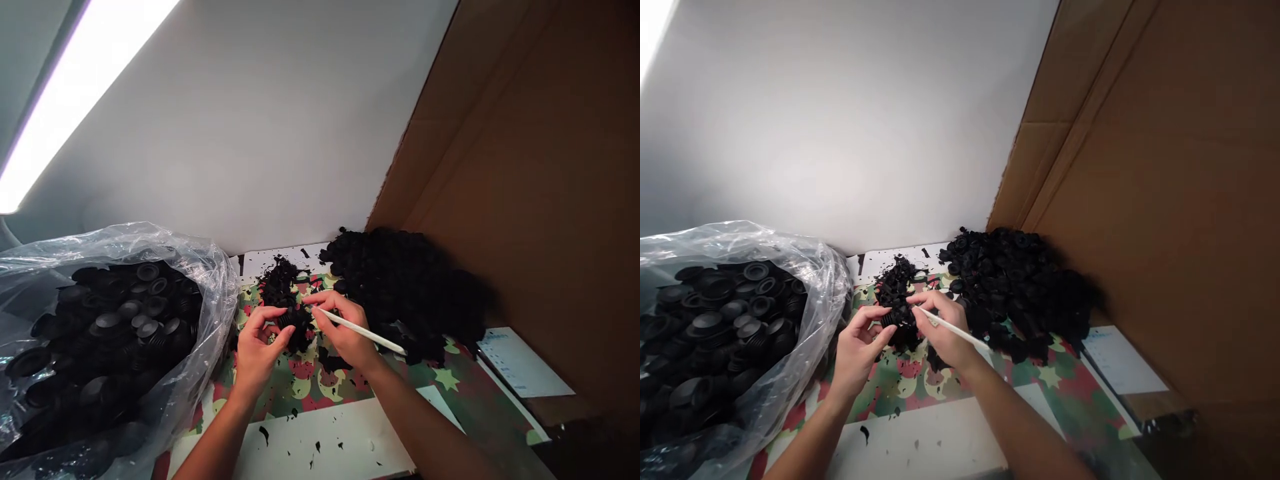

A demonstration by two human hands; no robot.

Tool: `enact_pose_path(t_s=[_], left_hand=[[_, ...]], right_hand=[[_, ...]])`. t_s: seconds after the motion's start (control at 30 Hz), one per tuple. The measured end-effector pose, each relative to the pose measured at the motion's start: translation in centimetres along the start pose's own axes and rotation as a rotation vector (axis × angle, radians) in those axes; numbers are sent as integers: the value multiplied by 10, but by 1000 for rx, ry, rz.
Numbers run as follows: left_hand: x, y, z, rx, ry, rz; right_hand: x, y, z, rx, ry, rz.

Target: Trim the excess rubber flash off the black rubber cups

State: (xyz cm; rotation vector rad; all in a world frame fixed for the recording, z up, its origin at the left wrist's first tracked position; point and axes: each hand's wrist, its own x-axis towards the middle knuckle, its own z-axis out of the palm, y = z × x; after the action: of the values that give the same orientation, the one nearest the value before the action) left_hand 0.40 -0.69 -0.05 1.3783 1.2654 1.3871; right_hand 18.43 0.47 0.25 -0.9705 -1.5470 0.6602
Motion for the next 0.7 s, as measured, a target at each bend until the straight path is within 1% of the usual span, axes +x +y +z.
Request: enact_pose_path(t_s=[0.13, 0.2, 0.4, 0.6, 0.7], left_hand=[[-2, 0, -1, 158, 7, 101], [-2, 0, -3, 216, 11, 138], [-3, 3, -1, 309, 32, 257], [-5, 5, -1, 365, 36, 307], [-5, 5, -1, 398, 44, 359]], right_hand=[[-7, -6, 5, 9, -85, -40], [-8, -6, 8, 6, -101, -48], [-8, -4, 11, -13, -104, -28], [-10, -3, 12, -18, -113, -16], [-13, -2, 15, -33, -97, -12]])
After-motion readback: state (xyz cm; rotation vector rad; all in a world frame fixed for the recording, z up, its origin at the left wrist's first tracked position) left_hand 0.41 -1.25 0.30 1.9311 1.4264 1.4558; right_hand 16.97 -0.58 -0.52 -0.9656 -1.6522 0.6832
